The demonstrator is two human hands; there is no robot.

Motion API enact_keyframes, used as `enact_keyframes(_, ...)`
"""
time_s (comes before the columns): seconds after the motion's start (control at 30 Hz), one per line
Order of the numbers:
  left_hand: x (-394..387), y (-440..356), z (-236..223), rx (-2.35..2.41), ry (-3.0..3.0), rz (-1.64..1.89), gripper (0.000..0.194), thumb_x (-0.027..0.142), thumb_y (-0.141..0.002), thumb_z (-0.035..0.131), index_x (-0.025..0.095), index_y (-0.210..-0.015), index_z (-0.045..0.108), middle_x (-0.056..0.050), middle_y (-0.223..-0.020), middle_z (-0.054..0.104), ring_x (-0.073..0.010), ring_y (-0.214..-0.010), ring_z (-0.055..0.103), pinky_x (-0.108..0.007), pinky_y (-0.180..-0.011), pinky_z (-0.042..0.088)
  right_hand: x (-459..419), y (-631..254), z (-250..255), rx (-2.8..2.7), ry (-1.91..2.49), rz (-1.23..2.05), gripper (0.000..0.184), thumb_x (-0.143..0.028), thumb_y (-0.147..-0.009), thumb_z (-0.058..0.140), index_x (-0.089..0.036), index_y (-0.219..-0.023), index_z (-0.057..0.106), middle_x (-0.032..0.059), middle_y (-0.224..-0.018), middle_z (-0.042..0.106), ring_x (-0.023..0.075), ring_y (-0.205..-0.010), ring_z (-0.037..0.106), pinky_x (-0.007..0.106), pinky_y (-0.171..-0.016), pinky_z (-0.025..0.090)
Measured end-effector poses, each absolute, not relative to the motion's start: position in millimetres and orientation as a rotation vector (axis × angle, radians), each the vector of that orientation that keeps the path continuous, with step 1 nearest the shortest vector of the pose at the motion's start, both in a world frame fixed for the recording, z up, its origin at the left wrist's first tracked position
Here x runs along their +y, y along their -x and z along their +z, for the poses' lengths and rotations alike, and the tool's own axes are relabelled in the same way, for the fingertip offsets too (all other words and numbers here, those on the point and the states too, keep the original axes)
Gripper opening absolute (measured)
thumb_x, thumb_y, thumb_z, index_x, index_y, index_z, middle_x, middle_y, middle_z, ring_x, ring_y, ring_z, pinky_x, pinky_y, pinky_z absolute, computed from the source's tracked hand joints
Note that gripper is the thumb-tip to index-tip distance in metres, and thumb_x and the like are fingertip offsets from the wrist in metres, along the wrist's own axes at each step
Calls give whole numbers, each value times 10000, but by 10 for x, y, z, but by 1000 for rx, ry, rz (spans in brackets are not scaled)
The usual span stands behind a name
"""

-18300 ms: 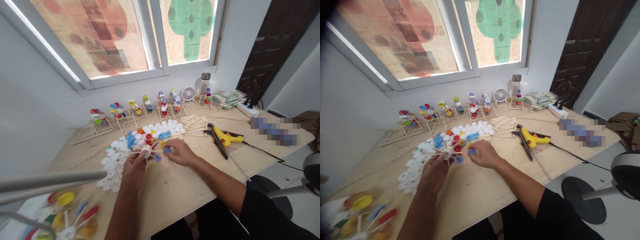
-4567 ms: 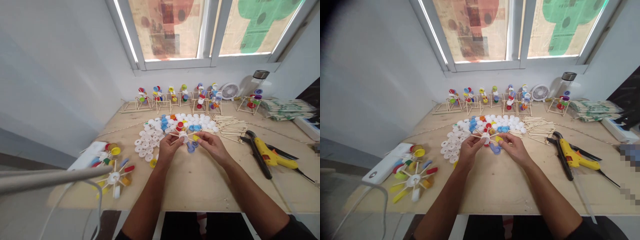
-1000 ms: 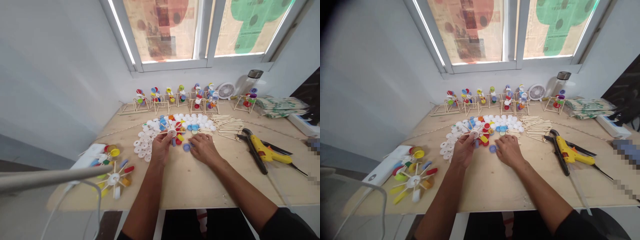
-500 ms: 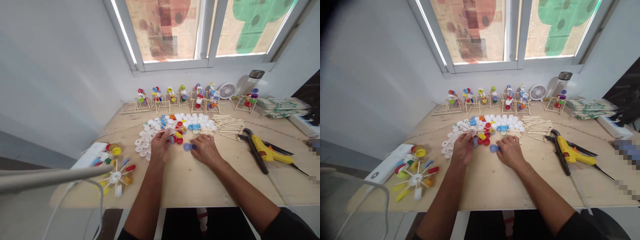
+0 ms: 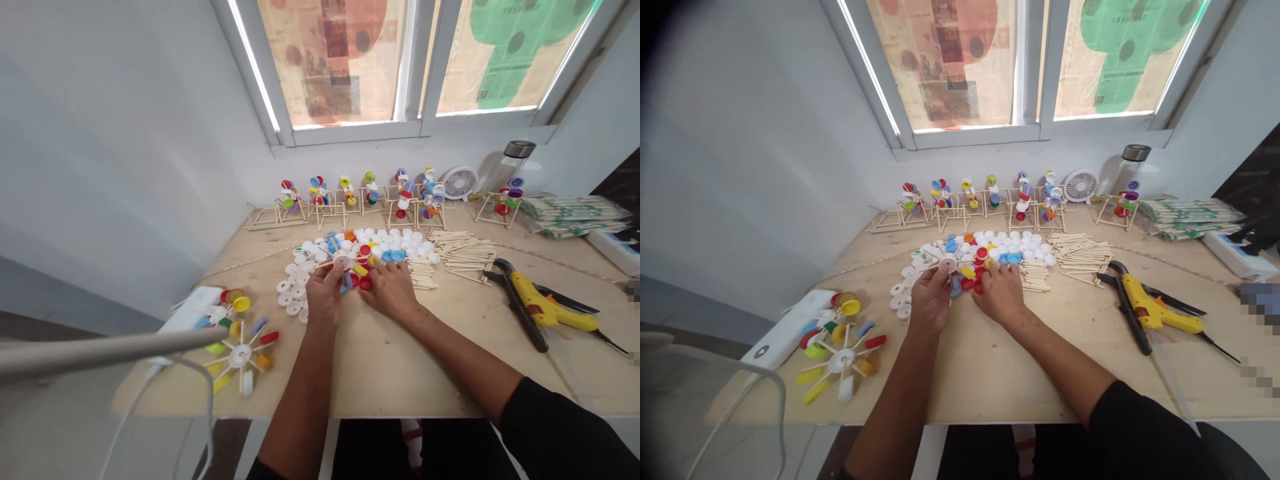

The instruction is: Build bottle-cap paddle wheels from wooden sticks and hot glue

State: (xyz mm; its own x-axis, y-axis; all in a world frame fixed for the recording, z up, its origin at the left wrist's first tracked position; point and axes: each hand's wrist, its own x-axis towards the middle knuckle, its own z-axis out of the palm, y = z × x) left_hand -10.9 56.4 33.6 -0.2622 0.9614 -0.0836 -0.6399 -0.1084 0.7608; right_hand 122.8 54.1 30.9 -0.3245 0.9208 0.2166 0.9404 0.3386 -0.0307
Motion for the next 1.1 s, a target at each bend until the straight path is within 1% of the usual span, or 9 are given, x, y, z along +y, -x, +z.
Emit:
enact_keyframes(0.1, 556, 109, 343, 850, -545, 1665, 338, 283, -510, 839, 146, -760, 658, 1, -725, 684, -91, -616, 615, -196, -552, 456, 589, -1181, 271, -2395, 1695, -167, 381, -456, -852, 451, -139, -933, 646, 169, -966, 658, 307, -950, 512, 439, -841, 275)
enact_keyframes(0.3, 537, 105, 377, 839, -550, 1652, 338, 298, -516, 836, 148, -759, 654, -6, -713, 684, -102, -606, 616, -210, -537, 459, 436, -1357, 373, -2405, 1566, -161, 285, -371, -852, 468, -143, -922, 624, 136, -918, 650, 269, -912, 516, 404, -816, 303)
enact_keyframes(0.37, 533, 100, 388, 833, -536, 1647, 328, 290, -517, 834, 145, -754, 659, -12, -708, 682, -104, -597, 613, -213, -533, 456, 281, -1444, 409, -2449, 1487, -99, 259, -362, -859, 467, -148, -893, 609, 114, -881, 639, 240, -869, 523, 363, -773, 332)
enact_keyframes(0.5, 522, 85, 400, 814, -516, 1637, 325, 267, -520, 836, 148, -766, 661, -12, -724, 687, -103, -609, 617, -216, -557, 459, -19, -1527, 377, -2541, 1359, 109, 209, -337, -884, 442, -179, -925, 572, 70, -911, 624, 192, -820, 544, 298, -697, 377)
enact_keyframes(0.6, 512, 78, 400, 797, -514, 1628, 325, 261, -518, 839, 146, -759, 654, -7, -731, 686, -100, -626, 619, -214, -567, 458, -68, -1508, 302, -2572, 1339, 151, 177, -316, -878, 458, -183, -929, 562, 65, -919, 627, 204, -848, 554, 312, -731, 401)
enact_keyframes(0.7, 508, 77, 392, 793, -503, 1611, 326, 254, -511, 842, 145, -751, 650, -4, -729, 684, -101, -629, 619, -214, -560, 455, 38, -1500, 252, -2533, 1402, 111, 178, -303, -872, 468, -163, -930, 564, 93, -940, 633, 226, -902, 551, 339, -780, 405)
enact_keyframes(0.83, 512, 80, 376, 795, -529, 1592, 315, 255, -514, 842, 147, -738, 649, 0, -727, 682, -93, -633, 616, -206, -570, 452, 154, -1562, 236, -2469, 1395, 140, 188, -287, -881, 457, -154, -970, 557, 107, -1018, 631, 214, -970, 548, 335, -833, 394)
enact_keyframes(0.97, 502, 76, 358, 778, -574, 1579, 299, 257, -533, 836, 151, -749, 659, 0, -754, 685, -83, -663, 614, -197, -601, 455, 91, -1628, 242, -2454, 1378, 211, 175, -301, -890, 447, -171, -941, 553, 77, -959, 639, 195, -917, 557, 320, -803, 389)
enact_keyframes(1.1, 483, 68, 346, 779, -615, 1563, 303, 257, -541, 833, 154, -769, 662, -3, -779, 691, -91, -693, 621, -206, -626, 457, 30, -1641, 252, -2479, 1390, 164, 183, -290, -891, 448, -173, -962, 570, 87, -949, 633, 203, -916, 548, 325, -793, 382)
